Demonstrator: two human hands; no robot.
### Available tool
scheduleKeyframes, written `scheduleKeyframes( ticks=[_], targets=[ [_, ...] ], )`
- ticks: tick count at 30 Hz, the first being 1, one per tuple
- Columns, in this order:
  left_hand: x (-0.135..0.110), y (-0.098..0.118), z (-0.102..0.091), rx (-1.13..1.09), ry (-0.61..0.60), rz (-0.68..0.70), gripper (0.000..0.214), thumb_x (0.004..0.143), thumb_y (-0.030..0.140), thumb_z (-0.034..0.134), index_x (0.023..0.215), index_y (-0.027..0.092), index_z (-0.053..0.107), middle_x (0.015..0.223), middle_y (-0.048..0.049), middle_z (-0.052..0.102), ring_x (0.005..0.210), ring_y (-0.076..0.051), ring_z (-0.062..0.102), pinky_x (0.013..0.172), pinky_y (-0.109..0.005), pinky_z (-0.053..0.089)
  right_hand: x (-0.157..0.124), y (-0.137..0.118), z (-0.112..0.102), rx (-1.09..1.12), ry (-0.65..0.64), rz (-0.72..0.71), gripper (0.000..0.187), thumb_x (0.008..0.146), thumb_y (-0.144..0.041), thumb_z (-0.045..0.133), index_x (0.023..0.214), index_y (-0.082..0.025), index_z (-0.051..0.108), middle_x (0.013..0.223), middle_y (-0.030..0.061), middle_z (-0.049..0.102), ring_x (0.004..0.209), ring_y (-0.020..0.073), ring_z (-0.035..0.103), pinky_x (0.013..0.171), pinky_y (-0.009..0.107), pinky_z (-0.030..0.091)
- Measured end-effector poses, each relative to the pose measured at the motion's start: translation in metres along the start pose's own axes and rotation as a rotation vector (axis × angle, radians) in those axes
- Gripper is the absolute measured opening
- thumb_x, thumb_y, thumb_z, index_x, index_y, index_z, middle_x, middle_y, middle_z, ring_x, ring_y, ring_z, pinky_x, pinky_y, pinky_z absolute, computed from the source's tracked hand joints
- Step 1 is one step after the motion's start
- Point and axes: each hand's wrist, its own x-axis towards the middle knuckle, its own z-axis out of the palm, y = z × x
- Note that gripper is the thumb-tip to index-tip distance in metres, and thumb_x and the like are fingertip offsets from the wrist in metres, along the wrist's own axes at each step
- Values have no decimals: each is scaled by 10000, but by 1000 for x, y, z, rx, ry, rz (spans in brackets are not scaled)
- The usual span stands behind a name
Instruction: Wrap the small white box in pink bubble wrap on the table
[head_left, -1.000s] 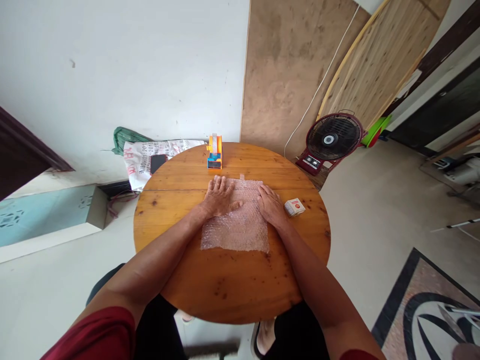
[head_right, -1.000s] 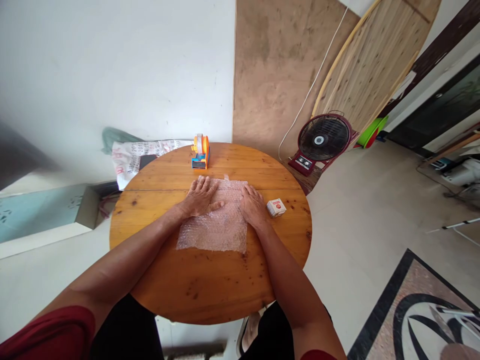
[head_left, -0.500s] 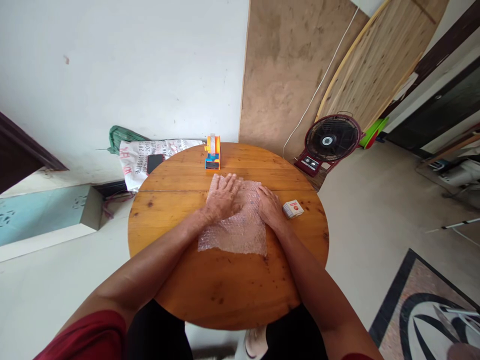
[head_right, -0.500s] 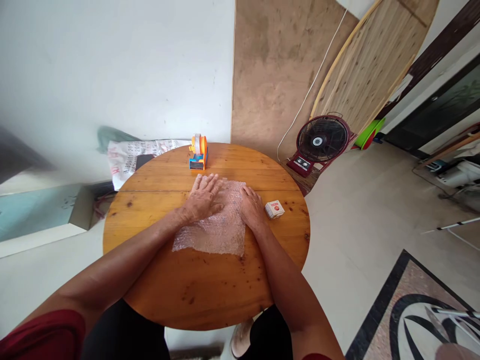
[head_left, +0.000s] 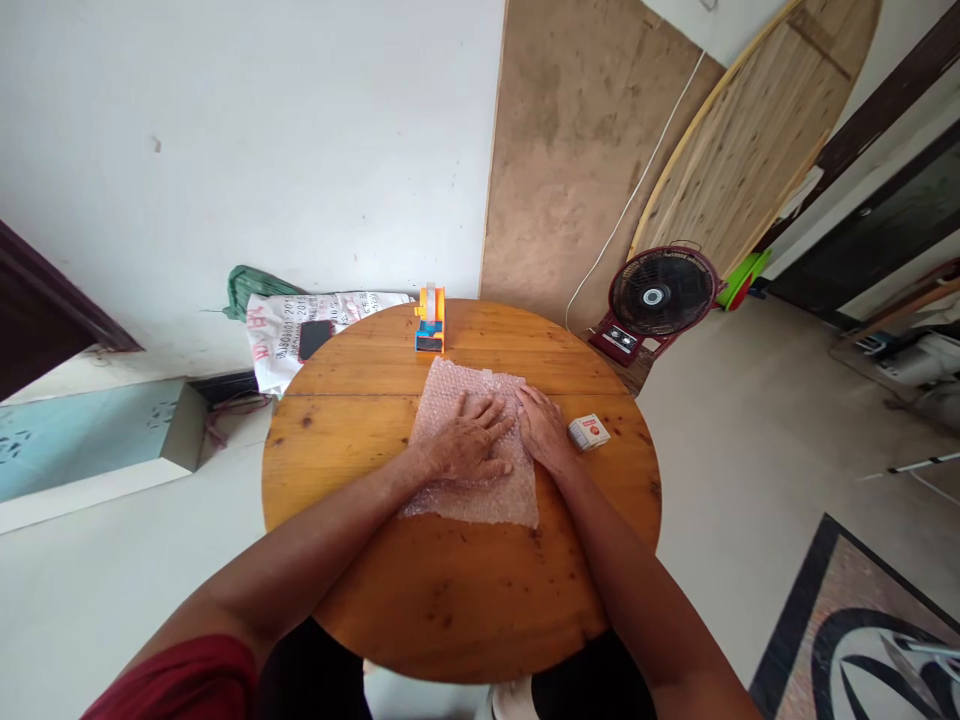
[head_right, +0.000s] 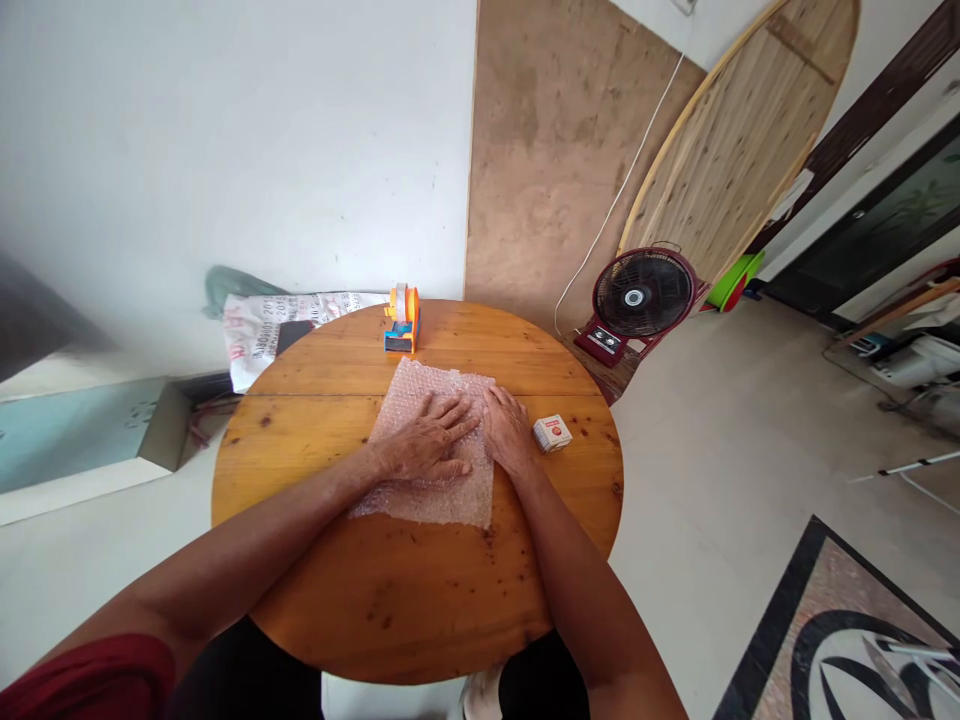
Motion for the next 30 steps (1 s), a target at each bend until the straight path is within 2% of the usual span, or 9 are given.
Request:
scheduleKeyframes(
  ticks=[5,9,14,18,21,24,26,28,30],
  targets=[
    [1,2,0,-2,-3,-8,873,874,740,341,1546,191,250,1619,-191,171,1497,-395,117,1141,-672,10,1,6,5,36,59,-4,483,972,-243,304,1392,-113,504,1482,140,475,1378,250,420,1145,428,320],
    [1,1,2,12,3,-18,874,872,748,328,1548,200,243,1621,-175,178,1499,-384,115,1145,-665,3,2,6,7,40,51,-16,481,957,-233,325,1376,-93,516,1460,164,493,1366,276,427,1125,457,336],
    [3,0,4,19,3,-35,895,866,761,325,1551,191,237,1617,-186,185,1495,-398,122,1134,-688,8,-4,-5,-5,4,112,-18,442,949,-223,362,1335,-120,551,1451,159,505,1360,297,419,1109,488,313],
    [4,0,4,29,6,-23,897,863,765,327,1528,164,297,1601,-209,223,1486,-409,139,1128,-703,14,-13,-19,-22,11,195,-183,371,934,-214,426,1249,-176,617,1423,99,548,1409,267,346,1172,478,180],
    [4,0,4,38,29,-13,792,883,724,351,1477,201,401,1584,-182,278,1471,-388,199,1145,-685,23,-16,-26,-23,60,105,-294,402,974,-291,410,1336,-194,555,1431,81,545,1389,235,384,1176,445,188],
    [3,-1,5,38,52,-11,743,884,710,375,1451,234,434,1578,-157,293,1468,-367,211,1156,-669,30,-14,-25,-12,76,-3,-230,480,1000,-375,373,1425,-167,459,1464,113,508,1369,247,421,1139,456,257],
    [3,-1,5,34,47,-16,794,871,731,374,1463,203,411,1566,-179,309,1463,-379,213,1151,-676,41,-10,-19,-6,56,-27,-160,498,1009,-392,347,1432,-148,446,1470,135,495,1372,266,420,1125,471,274],
    [3,-1,3,28,41,-17,830,868,742,359,1474,174,386,1550,-199,333,1452,-390,236,1143,-686,52,-7,-13,-4,32,12,-101,501,1008,-388,345,1415,-122,463,1460,163,498,1367,289,424,1114,481,285],
    [2,0,1,23,43,-20,830,873,737,349,1480,171,370,1537,-201,356,1442,-394,255,1135,-694,65,-7,-9,-8,30,124,-70,496,991,-368,387,1400,-101,473,1443,187,504,1343,298,445,1093,475,311]
  ],
)
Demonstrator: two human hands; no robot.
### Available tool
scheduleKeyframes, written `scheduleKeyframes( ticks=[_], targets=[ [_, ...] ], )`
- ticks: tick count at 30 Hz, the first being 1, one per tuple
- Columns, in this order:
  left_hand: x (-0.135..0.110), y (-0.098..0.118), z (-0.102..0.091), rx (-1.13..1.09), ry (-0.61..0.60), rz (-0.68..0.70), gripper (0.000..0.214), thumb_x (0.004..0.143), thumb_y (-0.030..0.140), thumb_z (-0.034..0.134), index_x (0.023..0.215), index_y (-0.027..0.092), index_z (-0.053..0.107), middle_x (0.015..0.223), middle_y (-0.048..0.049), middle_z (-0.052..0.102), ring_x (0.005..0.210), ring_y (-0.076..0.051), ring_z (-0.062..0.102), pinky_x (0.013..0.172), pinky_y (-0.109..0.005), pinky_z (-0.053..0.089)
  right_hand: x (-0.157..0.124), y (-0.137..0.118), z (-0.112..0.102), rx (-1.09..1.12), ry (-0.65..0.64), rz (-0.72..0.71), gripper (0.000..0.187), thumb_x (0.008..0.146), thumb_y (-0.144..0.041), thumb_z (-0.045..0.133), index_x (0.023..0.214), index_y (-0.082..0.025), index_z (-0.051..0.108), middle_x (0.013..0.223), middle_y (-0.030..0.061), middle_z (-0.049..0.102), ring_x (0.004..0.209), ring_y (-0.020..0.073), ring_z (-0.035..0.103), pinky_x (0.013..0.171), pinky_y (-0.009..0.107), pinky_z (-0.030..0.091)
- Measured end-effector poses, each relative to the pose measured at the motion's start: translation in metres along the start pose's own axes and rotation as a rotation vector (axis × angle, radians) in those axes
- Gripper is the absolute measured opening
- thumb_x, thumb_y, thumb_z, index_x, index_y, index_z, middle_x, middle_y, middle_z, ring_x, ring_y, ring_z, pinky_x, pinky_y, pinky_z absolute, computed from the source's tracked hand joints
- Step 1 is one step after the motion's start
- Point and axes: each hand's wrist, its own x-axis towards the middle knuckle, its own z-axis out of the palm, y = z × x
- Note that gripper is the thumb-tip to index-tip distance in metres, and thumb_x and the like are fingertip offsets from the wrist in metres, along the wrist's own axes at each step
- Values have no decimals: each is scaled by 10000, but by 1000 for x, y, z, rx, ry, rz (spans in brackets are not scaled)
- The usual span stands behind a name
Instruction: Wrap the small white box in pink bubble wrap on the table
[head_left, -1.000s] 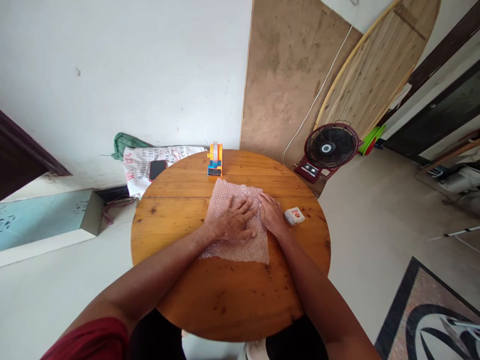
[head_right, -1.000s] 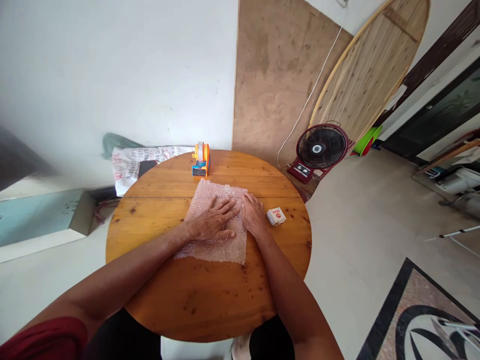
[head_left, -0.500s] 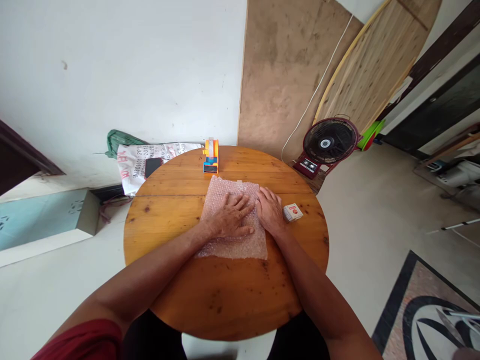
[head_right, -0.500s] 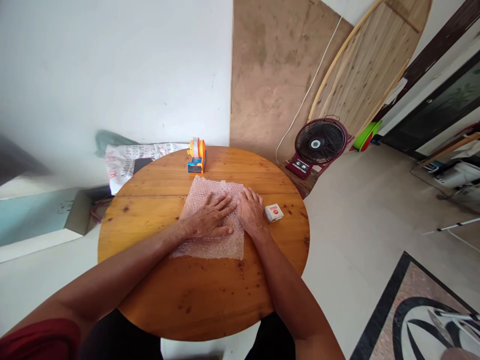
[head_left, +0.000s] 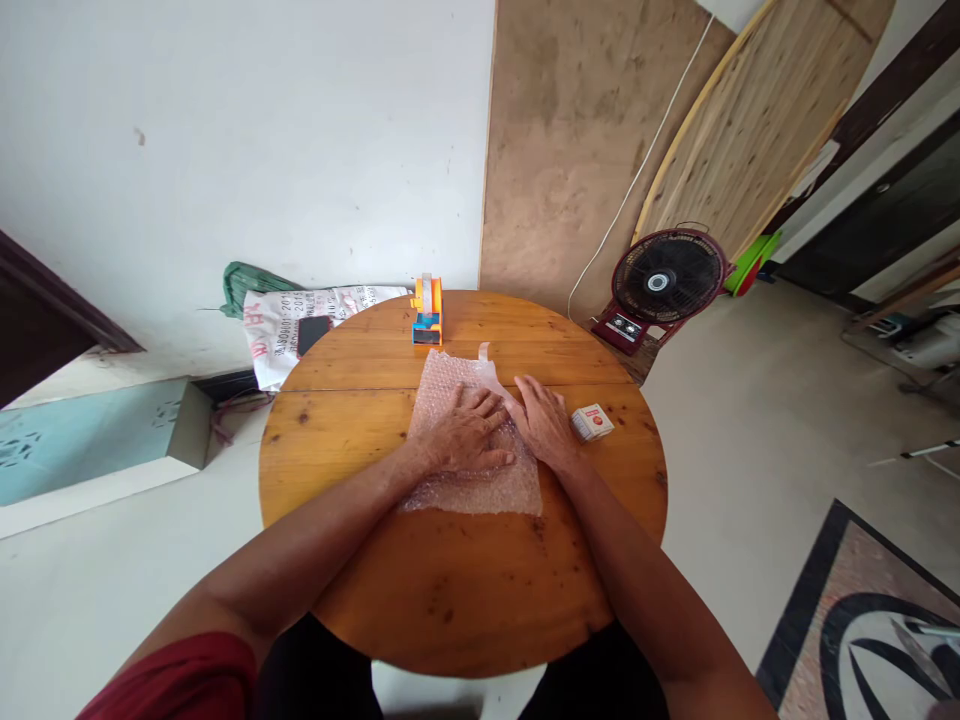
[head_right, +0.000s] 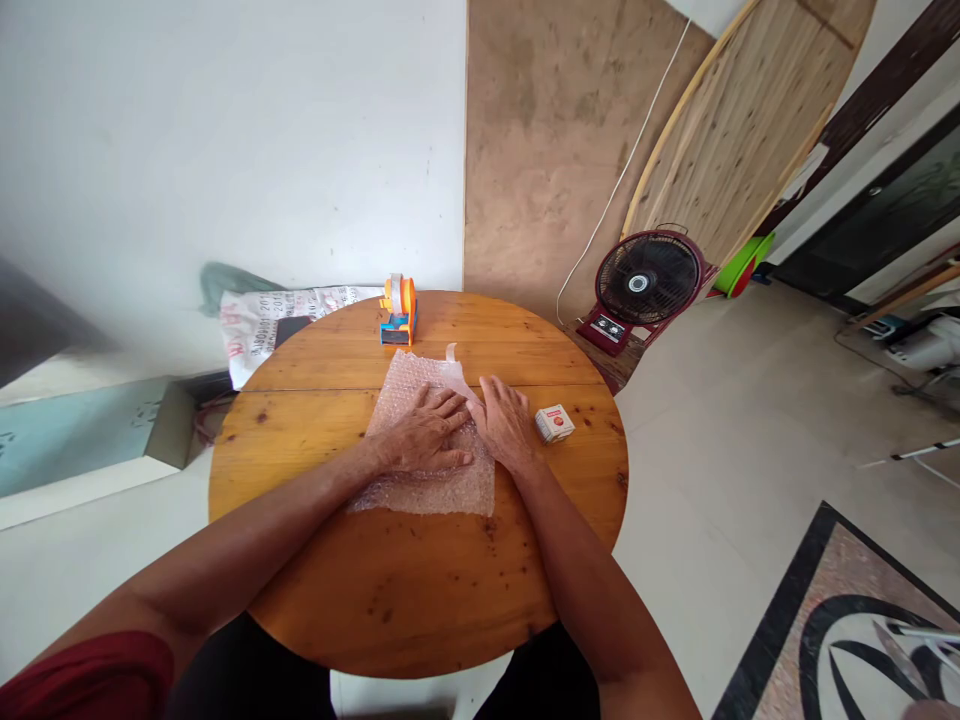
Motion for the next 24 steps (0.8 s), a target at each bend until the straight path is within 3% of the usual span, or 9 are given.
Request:
scheduleKeyframes(
  ticks=[3,5,7,9,12,17,21,24],
  targets=[
    [0,1,-1,-1,-1,-15,811,877,715,366,1483,175,369,1520,-195,386,1436,-392,267,1134,-694,73,-6,-9,-14,60,195,-83,397,956,-308,451,1300,-146,565,1328,151,603,1233,270,530,1050,444,353],
    [-1,0,1,4,-13,-26,773,885,667,406,1487,184,366,1542,-181,362,1449,-387,242,1139,-690,70,-12,-24,-22,127,223,-206,291,949,-294,467,1149,-194,653,1175,103,684,1111,243,590,1024,431,371],
    [-1,-2,5,15,-30,-29,723,893,590,450,1498,207,352,1576,-151,316,1473,-378,189,1148,-685,58,-18,-39,-24,184,139,-340,246,946,-303,483,1057,-219,685,1113,70,707,1062,227,607,1026,428,376],
    [-1,-3,9,24,-40,-29,682,908,521,458,1515,241,322,1594,-117,293,1493,-358,143,1156,-680,27,-20,-49,-19,201,44,-380,279,957,-335,476,1117,-216,672,1213,71,675,1136,230,579,1054,426,373],
    [-1,-2,9,17,-23,-34,676,917,508,448,1531,279,280,1599,-106,285,1500,-344,135,1157,-683,1,-15,-47,-6,162,-64,-283,397,987,-352,413,1306,-180,573,1426,105,537,1331,247,452,1115,435,339],
    [1,2,-2,-41,-27,-26,813,875,630,465,1551,252,218,1623,-155,187,1495,-386,132,1131,-714,52,-7,-25,-2,106,-171,-66,518,989,-384,393,1446,-140,413,1500,157,444,1401,277,383,1141,492,296],
    [2,-2,-8,-68,-62,-13,853,874,698,407,1560,244,179,1629,-142,179,1505,-376,89,1143,-690,4,-5,-12,-12,185,-277,-101,615,945,-416,476,1491,-167,342,1536,139,400,1416,271,368,1150,488,289],
    [1,-8,-12,-77,-120,9,905,853,719,427,1564,221,168,1633,-141,165,1512,-359,66,1164,-643,-25,-3,-2,-16,218,-364,-147,809,831,-421,633,1520,-171,291,1561,144,353,1439,292,328,1157,483,289]
  ],
)
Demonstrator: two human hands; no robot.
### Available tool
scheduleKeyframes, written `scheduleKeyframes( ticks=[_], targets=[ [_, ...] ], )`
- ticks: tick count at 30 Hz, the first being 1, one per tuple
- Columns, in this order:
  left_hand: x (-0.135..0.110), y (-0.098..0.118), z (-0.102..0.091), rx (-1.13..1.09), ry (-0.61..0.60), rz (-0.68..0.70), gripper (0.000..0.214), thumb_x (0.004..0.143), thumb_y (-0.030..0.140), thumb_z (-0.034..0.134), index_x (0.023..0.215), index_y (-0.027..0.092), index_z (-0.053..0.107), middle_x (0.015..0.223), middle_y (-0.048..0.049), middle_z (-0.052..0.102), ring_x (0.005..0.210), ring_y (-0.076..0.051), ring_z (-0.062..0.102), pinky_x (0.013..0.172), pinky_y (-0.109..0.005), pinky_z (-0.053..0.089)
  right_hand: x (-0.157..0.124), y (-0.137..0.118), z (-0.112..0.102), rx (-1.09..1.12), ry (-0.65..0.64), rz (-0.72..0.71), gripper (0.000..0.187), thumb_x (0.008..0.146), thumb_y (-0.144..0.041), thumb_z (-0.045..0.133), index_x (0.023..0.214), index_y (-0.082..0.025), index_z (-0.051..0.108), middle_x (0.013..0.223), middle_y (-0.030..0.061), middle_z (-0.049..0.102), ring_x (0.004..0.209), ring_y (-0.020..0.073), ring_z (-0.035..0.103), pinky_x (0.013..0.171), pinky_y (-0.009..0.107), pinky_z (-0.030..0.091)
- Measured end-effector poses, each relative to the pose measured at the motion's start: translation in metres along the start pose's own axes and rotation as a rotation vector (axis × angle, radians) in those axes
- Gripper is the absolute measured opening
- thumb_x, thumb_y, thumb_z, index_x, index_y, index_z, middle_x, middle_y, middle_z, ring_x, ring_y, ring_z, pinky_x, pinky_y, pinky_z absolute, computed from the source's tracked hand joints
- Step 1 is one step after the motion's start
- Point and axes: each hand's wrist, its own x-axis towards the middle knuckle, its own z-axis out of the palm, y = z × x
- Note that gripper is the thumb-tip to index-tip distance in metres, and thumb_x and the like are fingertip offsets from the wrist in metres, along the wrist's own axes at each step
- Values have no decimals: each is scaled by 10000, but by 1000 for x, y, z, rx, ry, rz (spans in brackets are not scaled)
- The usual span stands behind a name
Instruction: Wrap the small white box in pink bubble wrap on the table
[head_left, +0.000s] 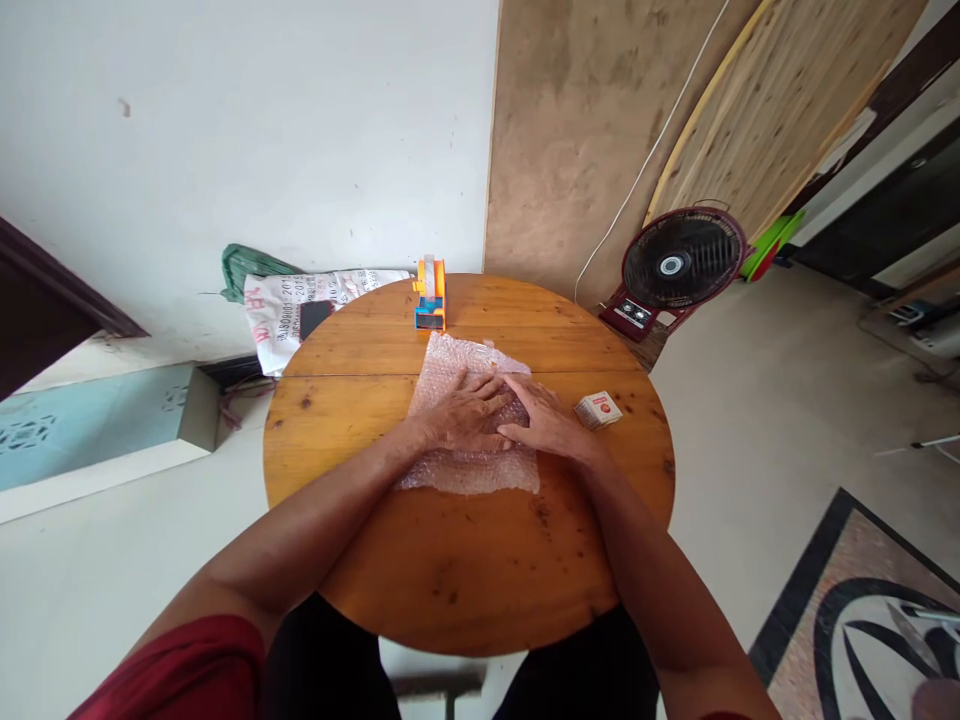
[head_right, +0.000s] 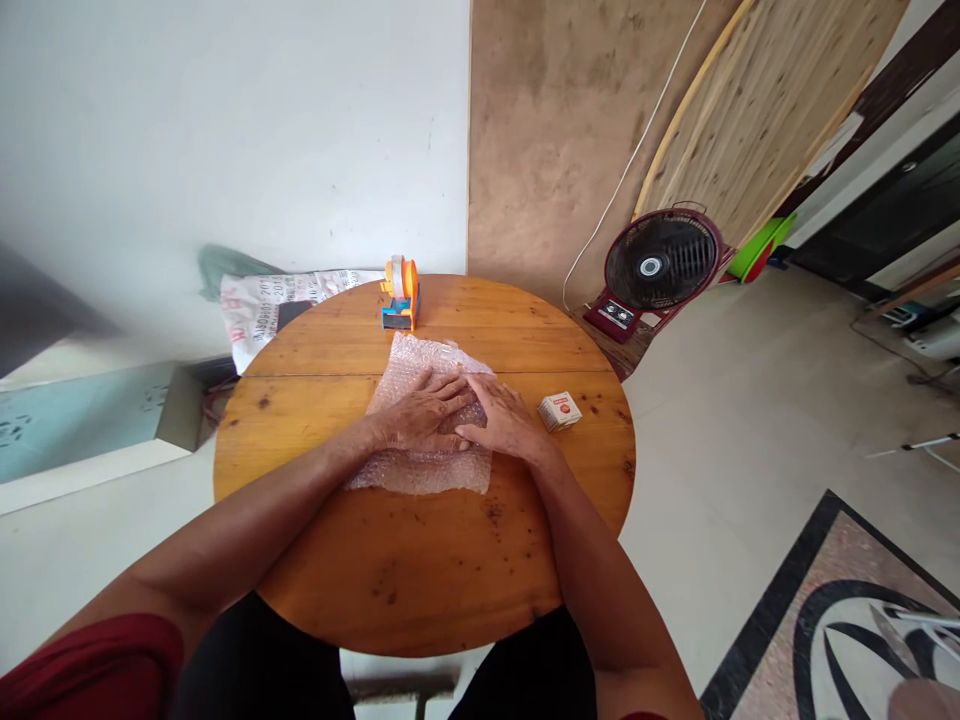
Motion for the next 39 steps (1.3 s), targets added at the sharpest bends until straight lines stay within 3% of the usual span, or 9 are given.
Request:
scheduleKeyframes(
  ticks=[3,8,14,18,23,27,30,35,39],
  targets=[
    [-2,-5,-5,-2,-51,-3,1013,787,753,500,1569,217,143,1642,-147,93,1516,-352,21,1177,-605,-27,0,8,-1,-4,-52,-6,975,735,-448,724,1541,-172,249,1590,152,289,1471,320,254,1171,499,260],
    [-7,-15,-8,-2,-76,-67,1140,729,791,524,1575,182,61,1639,-172,11,1517,-351,-12,1179,-579,-50,2,15,1,-12,-79,-4,1043,698,-528,746,1546,-186,244,1599,157,262,1474,343,237,1165,521,257],
    [-5,-19,-9,-16,-74,-80,1043,798,764,469,1576,191,74,1646,-142,35,1520,-329,3,1196,-542,-36,3,18,0,0,-76,-8,1036,678,-577,759,1522,-183,304,1592,159,279,1469,348,248,1159,517,270],
    [-5,-11,-14,17,-101,-138,980,825,738,466,1570,192,139,1639,-169,81,1515,-352,41,1181,-596,13,4,19,-1,12,-81,-7,1038,654,-556,783,1501,-147,345,1564,183,328,1437,362,312,1146,513,301],
    [-28,15,-7,114,-38,-150,800,858,687,478,1506,232,364,1625,-166,176,1498,-396,117,1175,-619,52,4,20,0,29,-58,-14,1005,642,-486,804,1487,-156,371,1571,183,317,1446,356,305,1151,516,300],
    [-42,30,11,88,26,-140,822,877,742,357,1541,264,280,1626,-172,163,1495,-414,106,1150,-664,63,3,22,-4,45,-87,-13,980,665,-465,786,1491,-144,366,1579,181,301,1460,348,280,1169,512,277],
    [-42,33,18,94,63,-136,868,850,778,356,1542,259,278,1624,-175,169,1491,-427,110,1141,-682,38,1,23,-6,82,-65,-24,920,709,-453,754,1492,-158,371,1568,167,333,1443,340,321,1164,504,296],
    [-40,33,18,91,107,-136,895,826,802,362,1540,269,277,1615,-170,211,1487,-416,147,1145,-674,42,2,16,-2,74,29,22,695,788,-377,692,1416,-174,473,1530,149,407,1420,309,368,1151,493,317],
    [-42,32,17,77,111,-125,902,829,804,350,1542,259,272,1611,-182,215,1483,-423,153,1140,-680,41,-3,5,-10,61,31,23,605,826,-380,657,1376,-173,514,1483,131,472,1361,295,446,1117,463,367]
  ],
)
